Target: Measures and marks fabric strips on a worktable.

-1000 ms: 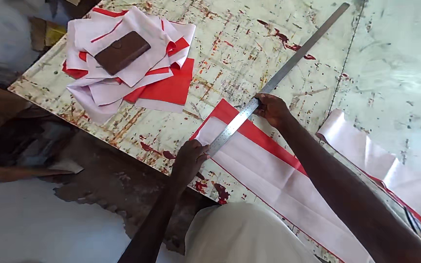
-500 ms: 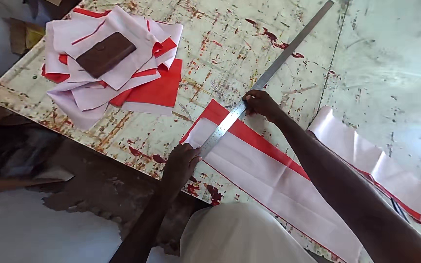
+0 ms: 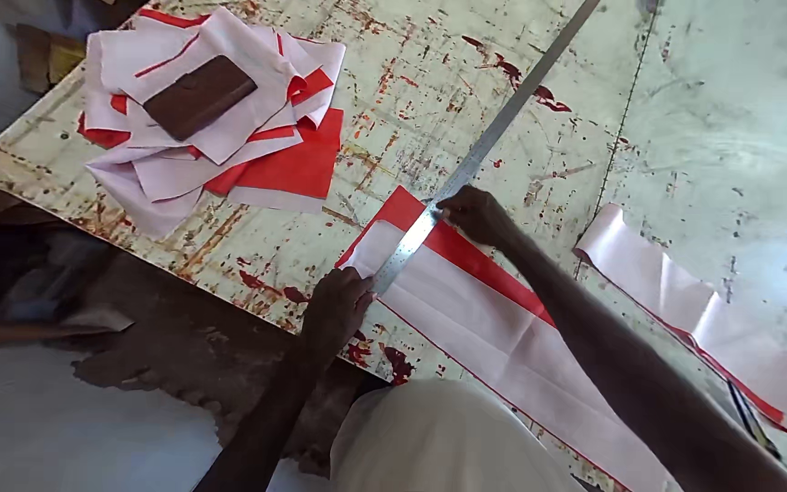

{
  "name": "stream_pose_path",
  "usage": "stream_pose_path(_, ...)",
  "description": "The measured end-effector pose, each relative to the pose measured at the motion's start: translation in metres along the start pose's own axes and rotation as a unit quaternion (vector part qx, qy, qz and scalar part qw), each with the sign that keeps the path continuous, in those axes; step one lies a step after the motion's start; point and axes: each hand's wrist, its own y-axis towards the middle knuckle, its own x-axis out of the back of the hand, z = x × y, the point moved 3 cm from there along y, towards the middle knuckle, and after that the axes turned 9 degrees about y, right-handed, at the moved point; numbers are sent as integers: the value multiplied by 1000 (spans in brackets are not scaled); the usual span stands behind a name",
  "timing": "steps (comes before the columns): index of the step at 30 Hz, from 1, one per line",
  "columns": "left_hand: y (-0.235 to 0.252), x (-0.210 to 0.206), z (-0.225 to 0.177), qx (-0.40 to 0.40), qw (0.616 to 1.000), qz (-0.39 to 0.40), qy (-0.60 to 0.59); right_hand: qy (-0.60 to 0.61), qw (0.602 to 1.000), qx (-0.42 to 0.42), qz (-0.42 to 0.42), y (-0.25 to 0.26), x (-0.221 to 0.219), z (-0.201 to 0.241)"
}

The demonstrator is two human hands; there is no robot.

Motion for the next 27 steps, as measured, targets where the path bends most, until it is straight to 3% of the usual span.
stream_pose_path(3,0,2,-3,11,1000,2,-2,49,995,78,-29,-40,-42,25)
stream_pose_path(7,4,5,-13,18,999,-31,-33,104,991,44,-76,-61,-84,32)
stream_pose_path(18,12,6,-26,77,996,21,-30,-15,988,117,-98,-57,-104,37)
stream_pose_path(20,14,8,-28,93,995,34,-30,-74,991,100,-48,-56,-102,46)
stream_pose_path(23,14,9,-32,104,994,38,-25,-141,980,-36,133,-44,-78,66)
stream_pose_path(24,14,9,-32,100,994,36,-23,-120,984,-43,122,-41,-69,61)
stream_pose_path(27,15,8,-33,107,993,35,-29,-4,1000,1,-28,-39,-47,26)
